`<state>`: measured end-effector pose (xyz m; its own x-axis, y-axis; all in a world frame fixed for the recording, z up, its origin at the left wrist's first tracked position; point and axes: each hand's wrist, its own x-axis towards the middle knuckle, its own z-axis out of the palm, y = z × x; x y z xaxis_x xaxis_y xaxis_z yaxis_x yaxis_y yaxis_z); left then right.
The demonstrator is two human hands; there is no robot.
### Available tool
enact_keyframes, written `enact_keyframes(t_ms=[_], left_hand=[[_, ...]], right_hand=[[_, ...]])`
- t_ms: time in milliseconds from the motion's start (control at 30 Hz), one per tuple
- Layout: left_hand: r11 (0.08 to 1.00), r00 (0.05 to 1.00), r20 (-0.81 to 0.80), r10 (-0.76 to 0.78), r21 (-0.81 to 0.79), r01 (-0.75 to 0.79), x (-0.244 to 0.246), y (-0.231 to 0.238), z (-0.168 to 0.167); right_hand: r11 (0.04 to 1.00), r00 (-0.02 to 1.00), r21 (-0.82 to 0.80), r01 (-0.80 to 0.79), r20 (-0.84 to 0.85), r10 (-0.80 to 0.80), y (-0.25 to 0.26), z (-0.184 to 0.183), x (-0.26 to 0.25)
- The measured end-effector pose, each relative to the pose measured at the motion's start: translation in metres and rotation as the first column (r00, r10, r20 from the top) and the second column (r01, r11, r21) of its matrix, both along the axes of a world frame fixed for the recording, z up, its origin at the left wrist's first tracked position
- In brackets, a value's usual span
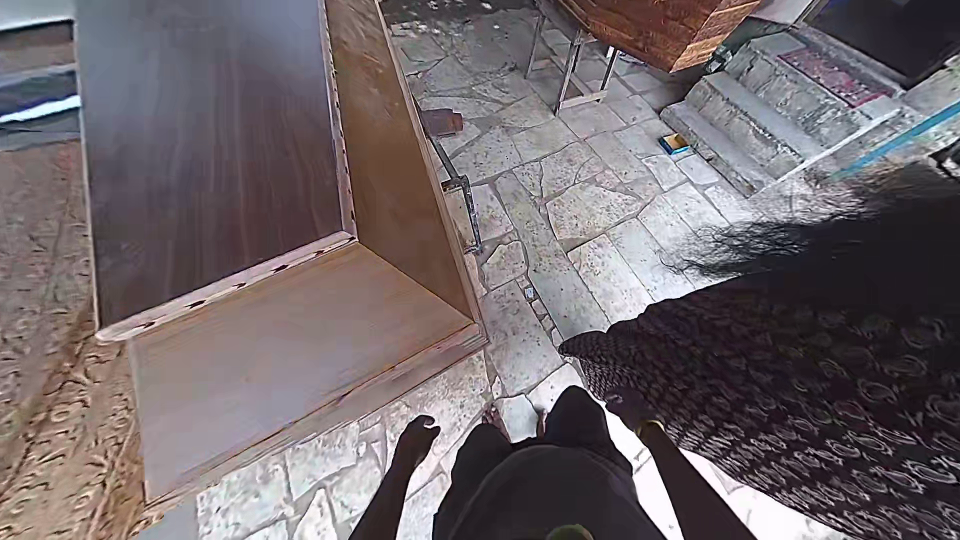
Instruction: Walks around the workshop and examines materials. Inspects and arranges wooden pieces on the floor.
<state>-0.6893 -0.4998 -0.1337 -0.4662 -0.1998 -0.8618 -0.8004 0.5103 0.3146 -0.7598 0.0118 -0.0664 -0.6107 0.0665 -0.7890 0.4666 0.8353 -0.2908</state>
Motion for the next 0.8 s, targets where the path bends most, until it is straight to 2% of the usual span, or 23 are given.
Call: enact_keyframes(t_ms=[67, 133, 200, 300, 333, 400, 467, 500, 567, 633, 700, 733, 767, 800], left_hand=[[0.989, 0.989, -0.032, 0.146, 0.030, -0.145, -0.024, 0.005, 0.001], [0.974, 0.976, -0.010, 0.219, 0.054, -0.218, -0.039, 0.019, 0.003], [0.970, 0.971, 0.039, 0.237, 0.044, -0.239, -0.046, 0.034, 0.004], [0.978, 0.973, 0.110, 0.205, 0.007, -0.207, -0.052, 0.060, 0.003], [0.981, 0.971, 0.140, 0.194, -0.015, -0.194, -0.050, 0.072, 0.009], [0.973, 0.959, 0.167, 0.229, -0.066, -0.220, -0.067, 0.101, 0.016], [0.966, 0.943, 0.217, 0.254, -0.109, -0.235, -0.044, 0.113, 0.017], [0.972, 0.949, 0.219, 0.228, -0.108, -0.208, -0.044, 0.127, 0.010], [0.981, 0.972, 0.152, 0.179, -0.099, -0.165, -0.065, 0.163, 0.014], [0.968, 0.971, 0.044, 0.235, -0.105, -0.229, -0.107, 0.198, 0.055], [0.923, 0.926, -0.130, 0.353, -0.110, -0.368, -0.149, 0.229, 0.098], [0.920, 0.924, -0.098, 0.370, -0.100, -0.379, -0.176, 0.238, 0.124], [0.946, 0.937, 0.127, 0.326, -0.051, -0.322, -0.214, 0.238, 0.147], [0.976, 0.963, 0.154, 0.219, -0.024, -0.218, -0.232, 0.233, 0.138]], right_hand=[[0.999, 0.998, -0.007, -0.047, -0.030, 0.047, -0.010, 0.005, -0.044], [0.997, 0.997, -0.005, -0.075, 0.004, 0.075, -0.015, 0.010, -0.082], [0.995, 0.991, 0.025, -0.100, 0.087, 0.097, -0.011, -0.003, -0.117], [0.998, 0.990, -0.016, -0.061, 0.123, 0.062, 0.007, -0.054, -0.173], [0.998, 0.990, 0.006, -0.055, 0.131, 0.054, 0.011, -0.062, -0.191], [0.994, 0.991, 0.094, -0.047, 0.126, 0.035, 0.017, -0.064, -0.259], [0.987, 0.966, 0.072, -0.146, 0.226, 0.126, 0.017, -0.048, -0.300], [0.973, 0.951, 0.030, -0.227, 0.224, 0.215, 0.024, -0.037, -0.332], [0.936, 0.928, -0.055, -0.349, 0.116, 0.353, 0.039, -0.030, -0.393], [0.909, 0.911, -0.104, -0.405, 0.037, 0.410, 0.049, -0.029, -0.439], [0.901, 0.904, -0.097, -0.423, 0.027, 0.427, 0.059, -0.028, -0.480], [0.911, 0.913, -0.083, -0.404, 0.023, 0.407, 0.065, -0.027, -0.497], [0.927, 0.929, -0.071, -0.367, 0.010, 0.369, 0.071, -0.025, -0.513], [0.944, 0.947, -0.065, -0.322, -0.009, 0.323, 0.077, -0.026, -0.526]])
